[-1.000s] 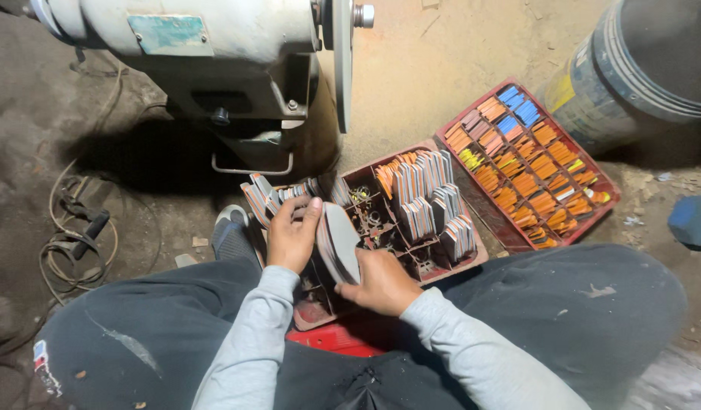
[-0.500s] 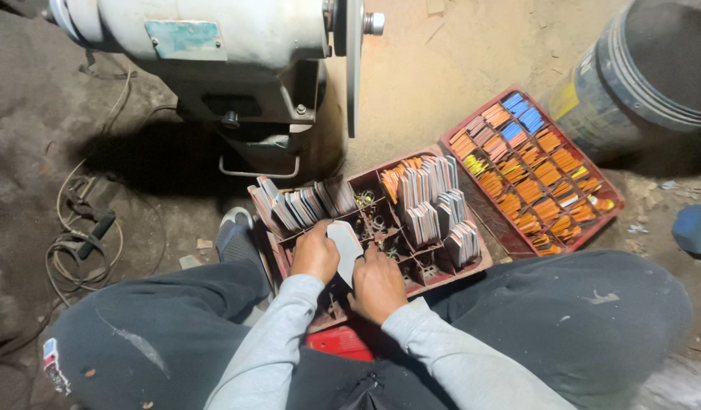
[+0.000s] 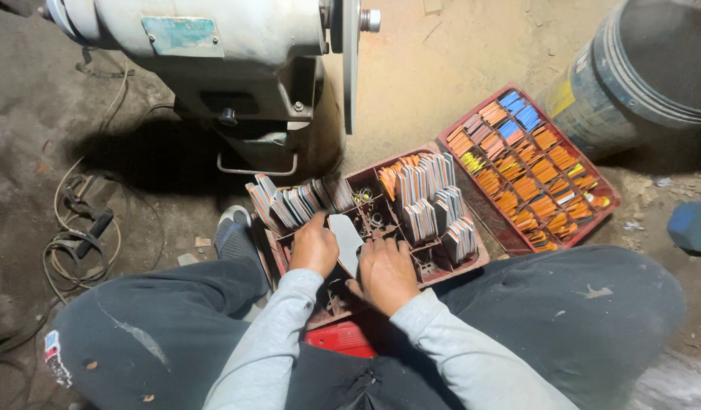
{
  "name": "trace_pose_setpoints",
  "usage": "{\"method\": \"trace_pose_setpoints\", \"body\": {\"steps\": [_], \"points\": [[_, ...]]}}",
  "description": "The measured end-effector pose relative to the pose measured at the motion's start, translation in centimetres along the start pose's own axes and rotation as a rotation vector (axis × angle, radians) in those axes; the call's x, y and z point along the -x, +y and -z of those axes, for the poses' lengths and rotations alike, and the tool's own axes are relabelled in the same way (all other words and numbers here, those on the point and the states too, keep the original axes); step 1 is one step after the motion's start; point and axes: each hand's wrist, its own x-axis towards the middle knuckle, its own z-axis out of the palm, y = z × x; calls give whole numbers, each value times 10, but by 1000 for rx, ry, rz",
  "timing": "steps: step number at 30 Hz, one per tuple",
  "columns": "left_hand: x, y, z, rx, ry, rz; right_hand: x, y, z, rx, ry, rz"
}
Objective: The person repeatedly grinds the edges of shoe sole inserts against a bench grinder wheel, handling them one at a time and placing them into a red tray. The person also briefly organizes a stack of inserts in the tray.
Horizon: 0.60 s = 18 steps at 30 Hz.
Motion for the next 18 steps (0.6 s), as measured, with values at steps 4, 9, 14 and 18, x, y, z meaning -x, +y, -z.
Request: {"method": "trace_pose_setpoints", "body": {"steps": [4, 9, 14, 18], "points": [[-4, -3, 4, -37, -43, 106, 1, -2, 1, -22, 25, 9], [-7, -5, 6, -50, -98, 121, -1, -3, -7, -131, 31, 18], [-11, 12, 25, -167, -82, 142, -3, 0, 5, -266, 113, 39], [-15, 38, 57, -115, -191, -12, -15, 19, 38, -645, -88, -220]]}}
